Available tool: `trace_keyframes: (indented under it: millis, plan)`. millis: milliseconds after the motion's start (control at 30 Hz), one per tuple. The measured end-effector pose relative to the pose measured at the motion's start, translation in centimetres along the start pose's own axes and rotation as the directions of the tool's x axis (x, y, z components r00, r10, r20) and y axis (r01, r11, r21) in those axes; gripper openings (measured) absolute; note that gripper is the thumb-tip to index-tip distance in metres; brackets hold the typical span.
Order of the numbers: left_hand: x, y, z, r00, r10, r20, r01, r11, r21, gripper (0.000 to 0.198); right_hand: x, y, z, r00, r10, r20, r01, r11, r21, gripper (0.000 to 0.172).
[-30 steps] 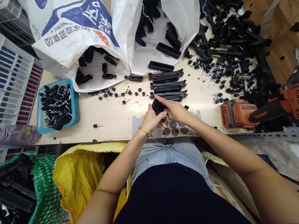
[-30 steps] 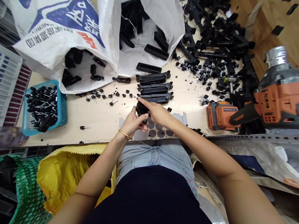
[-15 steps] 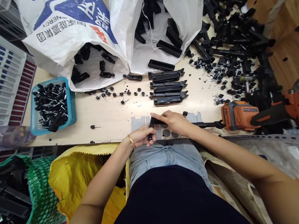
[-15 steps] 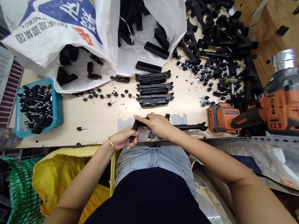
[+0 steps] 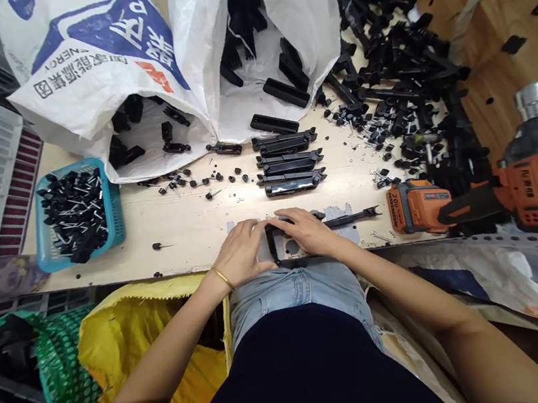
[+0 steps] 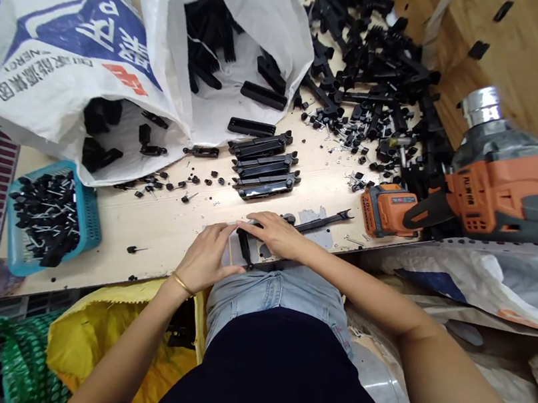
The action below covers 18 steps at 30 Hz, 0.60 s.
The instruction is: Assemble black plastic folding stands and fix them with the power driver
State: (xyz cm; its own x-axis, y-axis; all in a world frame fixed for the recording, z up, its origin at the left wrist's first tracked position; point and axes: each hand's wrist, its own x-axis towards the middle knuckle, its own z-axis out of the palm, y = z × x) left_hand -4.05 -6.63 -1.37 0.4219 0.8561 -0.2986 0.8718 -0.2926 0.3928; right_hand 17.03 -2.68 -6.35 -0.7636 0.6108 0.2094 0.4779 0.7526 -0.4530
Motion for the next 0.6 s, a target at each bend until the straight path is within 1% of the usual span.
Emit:
trace_keyframes:
  millis: [33,67,100,133,167,200,233,267,300,333,367,400,433,467,500,567,600]
  plan:
    - [0.4,0.1,0.3,0.992,0.123,-0.008,-0.122,0.991,0.054,0.102,-0.9,-0.6,-0.7,0.994,0.023,-0.104,-0.015,0.997,0.08,0.05]
    - [0.9,0.2,0.8,0.974,0.226,0.018,-0.227,0.97,0.089,0.114,-2.1,-1.1,-1.5,0.976,0.083,-0.203,-0.051,0.986,0.158,0.045]
    - [1.6,0.3,1.4,0.953,0.297,0.059,-0.301,0.948,0.106,0.12,-3.4,-1.6,-2.4,0.943,0.18,-0.279,-0.115,0.966,0.233,0.038]
    - [2.3,0.4,1.9,0.936,0.338,0.097,-0.348,0.931,0.11,0.123,-4.8,-1.9,-3.2,0.893,0.32,-0.315,-0.219,0.923,0.315,0.031]
    - [3.1,0.5,2.3,0.924,0.36,0.128,-0.373,0.922,0.101,0.124,-6.2,-2.0,-3.8,0.825,0.477,-0.304,-0.345,0.851,0.397,0.023]
    - [3.8,0.5,2.5,0.915,0.371,0.155,-0.386,0.919,0.08,0.124,-7.6,-1.9,-4.2,0.746,0.614,-0.259,-0.464,0.757,0.459,0.015]
    - [4.5,0.5,2.6,0.908,0.377,0.183,-0.392,0.919,0.05,0.124,-8.8,-1.5,-4.2,0.657,0.732,-0.177,-0.563,0.634,0.53,0.013]
    - [5.3,0.5,2.6,0.902,0.376,0.21,-0.388,0.922,0.015,0.123,-9.6,-1.0,-4.0,0.572,0.817,-0.077,-0.625,0.495,0.604,0.017]
    - [6.0,0.7,2.4,0.902,0.363,0.235,-0.37,0.929,-0.015,0.12,-10.2,-0.3,-3.6,0.505,0.863,0.021,-0.647,0.362,0.671,0.022]
    - [6.7,0.8,2.3,0.909,0.331,0.251,-0.335,0.942,-0.031,0.112,-10.3,0.3,-3.0,0.464,0.88,0.103,-0.64,0.252,0.726,0.026]
    - [7.3,1.1,2.3,0.924,0.287,0.253,-0.289,0.957,-0.032,0.098,-10.1,0.8,-2.4,0.437,0.885,0.16,-0.62,0.168,0.767,0.031]
    - [7.9,1.6,2.3,0.943,0.237,0.234,-0.237,0.971,-0.03,0.08,-9.5,1.3,-1.8,0.407,0.893,0.193,-0.59,0.095,0.802,0.034]
    - [8.3,2.1,2.5,0.962,0.189,0.2,-0.185,0.982,-0.038,0.061,-8.7,1.5,-1.2,0.385,0.902,0.195,-0.547,0.053,0.836,0.038]
    - [8.6,2.6,2.7,0.976,0.152,0.156,-0.143,0.987,-0.069,0.048,-7.6,1.5,-0.9,0.378,0.91,0.17,-0.494,0.043,0.869,0.041]
    - [8.6,3.3,2.9,0.985,0.133,0.108,-0.118,0.985,-0.128,0.041,-6.4,1.4,-0.6,0.369,0.917,0.148,-0.422,0.023,0.907,0.044]
    - [7.9,4.6,3.4,0.993,0.114,-0.008,-0.111,0.947,-0.3,0.039,-3.9,0.9,-0.5,0.333,0.94,0.08,-0.256,0.009,0.967,0.044]
    - [7.4,5.2,3.5,0.994,0.093,-0.065,-0.111,0.914,-0.391,0.041,-2.8,0.5,-0.7,0.303,0.952,0.038,-0.191,0.021,0.981,0.042]
